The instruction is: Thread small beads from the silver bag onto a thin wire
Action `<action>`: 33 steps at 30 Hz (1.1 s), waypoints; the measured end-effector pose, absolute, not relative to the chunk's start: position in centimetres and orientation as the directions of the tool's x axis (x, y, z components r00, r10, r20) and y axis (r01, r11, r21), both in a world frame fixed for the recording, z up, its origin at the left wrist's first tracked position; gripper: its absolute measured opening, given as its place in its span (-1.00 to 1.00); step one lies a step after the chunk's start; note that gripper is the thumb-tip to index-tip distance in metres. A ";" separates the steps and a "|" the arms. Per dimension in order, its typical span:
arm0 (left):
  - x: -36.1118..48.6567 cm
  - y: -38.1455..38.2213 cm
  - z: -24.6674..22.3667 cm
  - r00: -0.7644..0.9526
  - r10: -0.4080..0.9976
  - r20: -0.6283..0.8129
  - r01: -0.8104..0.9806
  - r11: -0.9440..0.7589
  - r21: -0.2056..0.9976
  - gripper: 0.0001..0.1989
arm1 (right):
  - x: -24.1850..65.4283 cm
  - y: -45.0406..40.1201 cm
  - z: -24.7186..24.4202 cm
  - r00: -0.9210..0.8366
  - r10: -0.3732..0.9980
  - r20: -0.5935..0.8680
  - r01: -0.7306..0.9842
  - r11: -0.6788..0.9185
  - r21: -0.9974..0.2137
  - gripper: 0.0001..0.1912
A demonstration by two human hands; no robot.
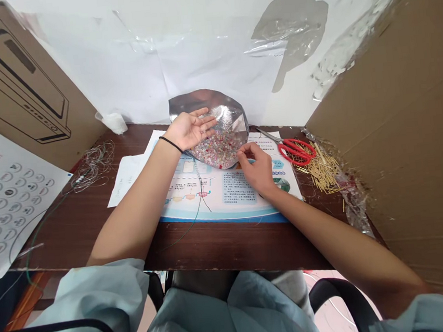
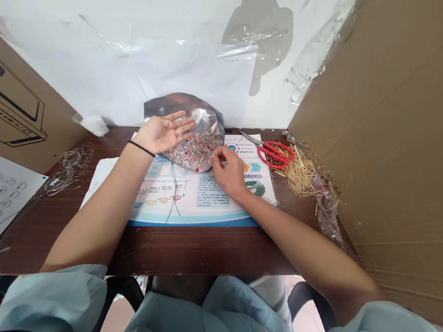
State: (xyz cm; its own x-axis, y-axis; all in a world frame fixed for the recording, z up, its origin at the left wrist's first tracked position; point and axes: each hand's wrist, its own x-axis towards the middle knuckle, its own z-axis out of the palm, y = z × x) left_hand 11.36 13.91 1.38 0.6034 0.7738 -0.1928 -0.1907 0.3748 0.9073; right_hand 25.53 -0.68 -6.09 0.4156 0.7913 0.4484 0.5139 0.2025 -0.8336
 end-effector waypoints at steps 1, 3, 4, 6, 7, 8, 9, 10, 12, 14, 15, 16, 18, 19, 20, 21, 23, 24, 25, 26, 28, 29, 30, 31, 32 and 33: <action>11.3 14.0 1.4 0.605 0.774 -0.189 -0.186 0.368 0.911 -0.28 | 25.5 -0.7 -6.1 0.414 0.790 0.452 0.516 0.206 -0.832 -0.93; 11.2 14.1 1.3 0.613 0.773 -0.164 -0.173 0.334 0.927 -0.28 | 25.5 -0.7 -6.1 0.411 0.789 0.458 0.518 0.212 -0.829 -0.93; 11.1 14.1 1.2 0.620 0.771 -0.146 -0.161 0.308 0.938 -0.29 | 25.6 -0.7 -6.1 0.409 0.790 0.457 0.517 0.212 -0.829 -0.93; 11.1 14.2 1.1 0.632 0.767 -0.113 -0.126 0.245 0.961 -0.29 | 25.6 -0.8 -6.1 0.411 0.794 0.448 0.514 0.204 -0.833 -0.92; 11.1 14.2 1.1 0.637 0.765 -0.099 -0.107 0.215 0.971 -0.29 | 25.6 -0.8 -6.1 0.412 0.796 0.442 0.513 0.198 -0.835 -0.92; 11.1 14.2 1.1 0.642 0.761 -0.090 -0.089 0.191 0.978 -0.29 | 25.6 -0.8 -6.1 0.413 0.797 0.440 0.513 0.195 -0.836 -0.92; 11.1 14.1 1.1 0.646 0.758 -0.086 -0.075 0.175 0.982 -0.30 | 25.6 -0.8 -6.0 0.414 0.797 0.439 0.513 0.194 -0.836 -0.92; 11.1 14.1 1.1 0.649 0.756 -0.085 -0.068 0.168 0.983 -0.30 | 25.6 -0.8 -6.0 0.415 0.797 0.438 0.513 0.193 -0.836 -0.92; 11.2 14.0 1.1 0.649 0.755 -0.091 -0.062 0.172 0.983 -0.30 | 25.6 -0.8 -6.0 0.416 0.798 0.436 0.513 0.190 -0.837 -0.92; 11.2 13.9 1.3 0.645 0.758 -0.098 -0.056 0.174 0.983 -0.31 | 25.6 -0.8 -6.0 0.414 0.800 0.435 0.514 0.189 -0.837 -0.92; 11.2 13.8 1.4 0.642 0.760 -0.099 -0.052 0.172 0.984 -0.30 | 25.6 -0.8 -6.0 0.412 0.801 0.435 0.515 0.189 -0.836 -0.92; 11.2 13.7 1.5 0.638 0.764 -0.098 -0.050 0.169 0.984 -0.29 | 25.6 -0.8 -6.0 0.410 0.801 0.436 0.515 0.191 -0.836 -0.91; 11.3 13.3 1.8 0.632 0.770 -0.089 -0.040 0.147 0.988 -0.29 | 25.6 -0.8 -6.0 0.411 0.800 0.436 0.513 0.193 -0.837 -0.91; 11.4 13.0 1.9 0.628 0.774 -0.083 -0.025 0.127 0.992 -0.29 | 25.6 -0.8 -6.0 0.413 0.799 0.436 0.511 0.194 -0.838 -0.91; 11.6 12.8 2.0 0.621 0.780 -0.078 0.001 0.098 0.995 -0.29 | 25.6 -0.8 -6.0 0.415 0.798 0.438 0.509 0.196 -0.838 -0.91; 11.7 12.6 2.0 0.610 0.789 -0.073 0.042 0.060 0.997 -0.30 | 25.6 -0.8 -6.1 0.416 0.796 0.440 0.508 0.198 -0.838 -0.91; 12.0 12.2 1.9 0.561 0.826 -0.053 0.164 -0.049 0.985 -0.34 | 25.6 -0.8 -6.1 0.416 0.794 0.444 0.509 0.201 -0.837 -0.92; 12.1 12.2 1.8 0.527 0.849 -0.027 0.241 -0.119 0.963 -0.37 | 25.6 -0.8 -6.1 0.415 0.794 0.443 0.510 0.200 -0.836 -0.92; 12.2 12.2 1.7 0.497 0.868 0.011 0.322 -0.197 0.926 -0.41 | 25.6 -0.8 -6.1 0.415 0.795 0.443 0.511 0.199 -0.836 -0.92; 12.2 12.3 1.5 0.478 0.876 0.057 0.403 -0.277 0.872 -0.46 | 25.6 -0.8 -6.1 0.415 0.795 0.442 0.511 0.198 -0.836 -0.92; 12.2 12.8 1.2 0.482 0.867 0.129 0.544 -0.411 0.731 -0.58 | 25.6 -0.7 -6.2 0.418 0.792 0.445 0.507 0.202 -0.838 -0.92; 12.1 13.1 1.0 0.499 0.854 0.143 0.594 -0.458 0.661 -0.64 | 25.6 -0.7 -6.2 0.420 0.790 0.446 0.505 0.205 -0.838 -0.92; 12.0 13.4 0.8 0.520 0.842 0.140 0.632 -0.490 0.600 -0.69 | 25.6 -0.7 -6.2 0.423 0.788 0.447 0.503 0.206 -0.839 -0.92; 11.9 13.6 0.6 0.538 0.834 0.121 0.663 -0.508 0.551 -0.73 | 25.6 -0.8 -6.2 0.425 0.788 0.446 0.502 0.204 -0.840 -0.92; 11.8 13.8 0.4 0.551 0.829 0.096 0.686 -0.515 0.513 -0.77 | 25.5 -0.8 -6.2 0.426 0.789 0.443 0.503 0.200 -0.841 -0.93; 11.7 14.0 0.2 0.559 0.826 0.070 0.703 -0.517 0.488 -0.81 | 25.5 -0.8 -6.2 0.428 0.789 0.440 0.505 0.195 -0.841 -0.93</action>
State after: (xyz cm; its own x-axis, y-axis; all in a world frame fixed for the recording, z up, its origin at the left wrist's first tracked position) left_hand 11.74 13.96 0.18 0.5586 0.8264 0.0703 0.7031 -0.5168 0.4885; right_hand 25.54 -0.78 -6.16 0.4279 0.7895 0.4400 0.5052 0.1947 -0.8407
